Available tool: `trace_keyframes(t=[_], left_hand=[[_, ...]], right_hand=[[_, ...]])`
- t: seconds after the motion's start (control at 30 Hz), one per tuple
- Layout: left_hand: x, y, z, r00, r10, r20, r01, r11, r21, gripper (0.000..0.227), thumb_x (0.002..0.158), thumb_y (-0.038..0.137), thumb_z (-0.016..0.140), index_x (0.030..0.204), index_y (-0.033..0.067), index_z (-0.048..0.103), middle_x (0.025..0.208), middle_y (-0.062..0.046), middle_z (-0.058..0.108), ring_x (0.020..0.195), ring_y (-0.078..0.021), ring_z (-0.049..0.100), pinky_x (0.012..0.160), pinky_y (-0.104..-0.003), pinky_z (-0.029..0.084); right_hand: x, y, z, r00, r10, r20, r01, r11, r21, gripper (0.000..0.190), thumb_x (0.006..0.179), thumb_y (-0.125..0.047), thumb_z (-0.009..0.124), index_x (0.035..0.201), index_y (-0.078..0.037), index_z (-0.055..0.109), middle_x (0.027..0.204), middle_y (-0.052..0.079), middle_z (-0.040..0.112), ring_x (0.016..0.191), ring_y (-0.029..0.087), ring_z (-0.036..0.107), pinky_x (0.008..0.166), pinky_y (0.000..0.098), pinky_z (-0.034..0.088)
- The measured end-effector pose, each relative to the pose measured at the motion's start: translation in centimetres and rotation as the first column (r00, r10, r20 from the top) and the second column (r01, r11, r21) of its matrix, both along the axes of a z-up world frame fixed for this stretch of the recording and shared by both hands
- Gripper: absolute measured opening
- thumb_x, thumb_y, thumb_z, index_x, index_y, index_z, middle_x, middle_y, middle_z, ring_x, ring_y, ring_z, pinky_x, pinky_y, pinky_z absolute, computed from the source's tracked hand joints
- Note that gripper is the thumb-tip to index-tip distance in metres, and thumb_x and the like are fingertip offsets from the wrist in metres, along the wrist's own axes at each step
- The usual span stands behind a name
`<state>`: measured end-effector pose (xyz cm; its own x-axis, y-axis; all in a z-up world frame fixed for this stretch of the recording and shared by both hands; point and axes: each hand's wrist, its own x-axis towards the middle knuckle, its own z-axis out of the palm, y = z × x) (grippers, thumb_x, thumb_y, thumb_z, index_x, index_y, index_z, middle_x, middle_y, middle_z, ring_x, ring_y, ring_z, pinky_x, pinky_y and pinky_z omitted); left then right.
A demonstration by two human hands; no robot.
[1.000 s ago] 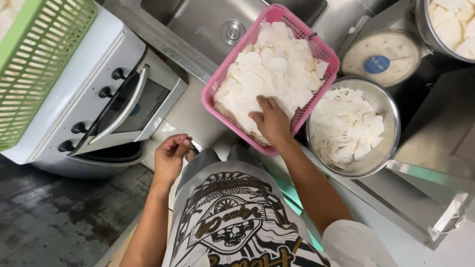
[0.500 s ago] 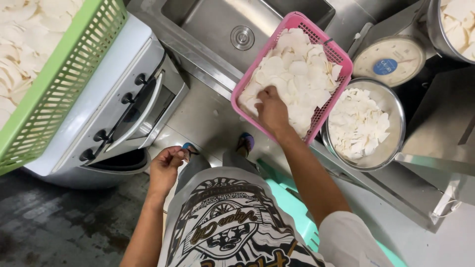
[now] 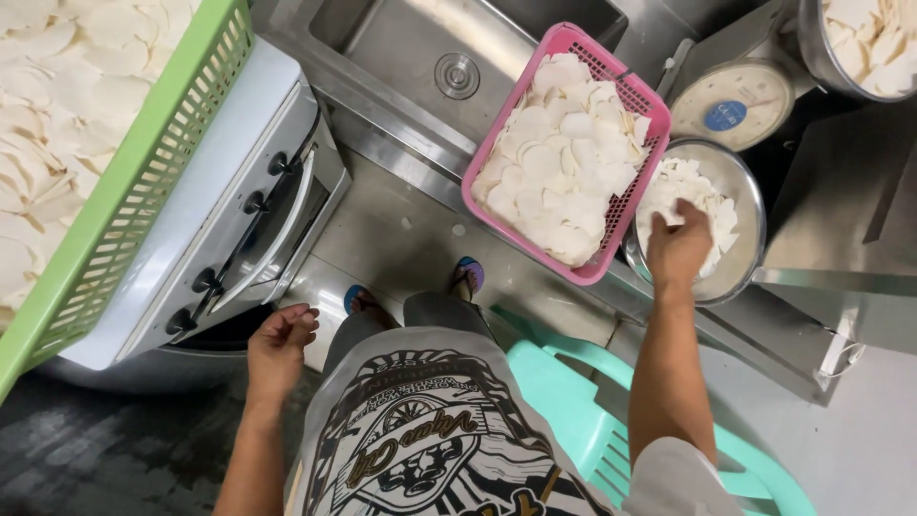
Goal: Sorting thin fruit slices into a bowl on a scale and then frying them in a deep fryer.
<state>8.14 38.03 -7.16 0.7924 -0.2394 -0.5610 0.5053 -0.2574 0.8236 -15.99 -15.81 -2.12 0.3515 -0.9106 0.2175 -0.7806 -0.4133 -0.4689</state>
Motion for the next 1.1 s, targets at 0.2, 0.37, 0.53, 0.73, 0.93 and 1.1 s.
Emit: trace_keyframes(t=[0.2,0.37,0.53,0.73,0.93,1.1], left_hand=[[0.5,-1.6,1.4,0.999,-0.019,0.028,0.02,1.0,-0.02,0.023,0.1,0.009,0.071,0.12,-0.0021,0.07,0.107,-0.019,0.075,0.095,-0.0205,0.068,0.089,-0.04,0.058],[-0.6,-2.6,1.5,0.998,0.02,0.051,-0.019,0.999,-0.026,0.024,0.1,0.009,0.07,0.121,-0.0033,0.069,0.108,-0.019,0.074,0.096,-0.0208,0.067,0.09,-0.04,0.057],[-3.1,-2.7,1.1,0.99,0.13,0.05,-0.13,0.991,-0.012,0.02,0.101,0.007,0.068,0.118,-0.0044,0.07,0.108,-0.021,0.074,0.095,-0.0229,0.068,0.09,-0.042,0.058],[-7.3,-3.7,-0.9,0.96,0.267,-0.083,-0.261,0.962,0.076,0.026,0.098,0.015,0.066,0.12,0.0008,0.069,0.114,-0.013,0.075,0.098,-0.0214,0.07,0.087,-0.033,0.058],[-7.2,-6.9,-1.0,0.921,0.388,0.031,-0.389,0.921,0.031,0.027,0.094,0.019,0.072,0.115,0.0023,0.071,0.102,-0.01,0.075,0.093,-0.0166,0.07,0.082,-0.031,0.059],[-3.6,-7.5,5.5,0.898,0.306,0.316,-0.328,0.945,0.017,0.022,0.097,0.021,0.069,0.109,0.0037,0.072,0.113,-0.009,0.077,0.108,-0.0131,0.069,0.097,-0.029,0.052]], right_hand=[[6.5,4.1,-1.7,0.984,0.179,0.023,-0.181,0.977,0.113,0.032,0.087,-0.009,0.078,0.118,-0.004,0.075,0.1,0.02,0.073,0.091,0.039,0.073,0.077,0.0477,0.059],[11.7,6.2,2.7,0.934,0.342,-0.099,-0.305,0.912,0.275,0.069,0.09,-0.02,0.078,0.15,-0.001,0.049,0.146,0.025,0.051,0.132,0.042,0.05,0.113,0.0485,0.043],[13.0,0.9,-1.6,0.859,0.489,-0.15,-0.451,0.862,0.23,0.051,0.1,-0.021,0.068,0.147,-0.003,0.057,0.141,0.022,0.061,0.133,0.042,0.054,0.115,0.0493,0.043],[10.7,-4.2,0.2,0.85,0.11,0.515,-0.366,0.826,0.428,0.016,0.099,-0.016,0.074,0.115,-0.012,0.074,0.074,-0.004,0.062,0.065,0.008,0.058,0.061,0.0244,0.056],[10.3,-5.5,2.4,0.817,0.303,0.49,-0.52,0.755,0.4,0.055,0.104,-0.013,0.074,0.068,-0.025,0.033,0.065,-0.013,0.027,0.06,0.003,0.025,0.052,0.0233,0.02],[11.0,-8.4,-1.0,0.857,0.473,0.203,-0.51,0.725,0.463,0.026,0.094,-0.015,0.073,0.119,-0.01,0.072,0.086,-0.002,0.063,0.076,0.01,0.056,0.072,0.0245,0.047]])
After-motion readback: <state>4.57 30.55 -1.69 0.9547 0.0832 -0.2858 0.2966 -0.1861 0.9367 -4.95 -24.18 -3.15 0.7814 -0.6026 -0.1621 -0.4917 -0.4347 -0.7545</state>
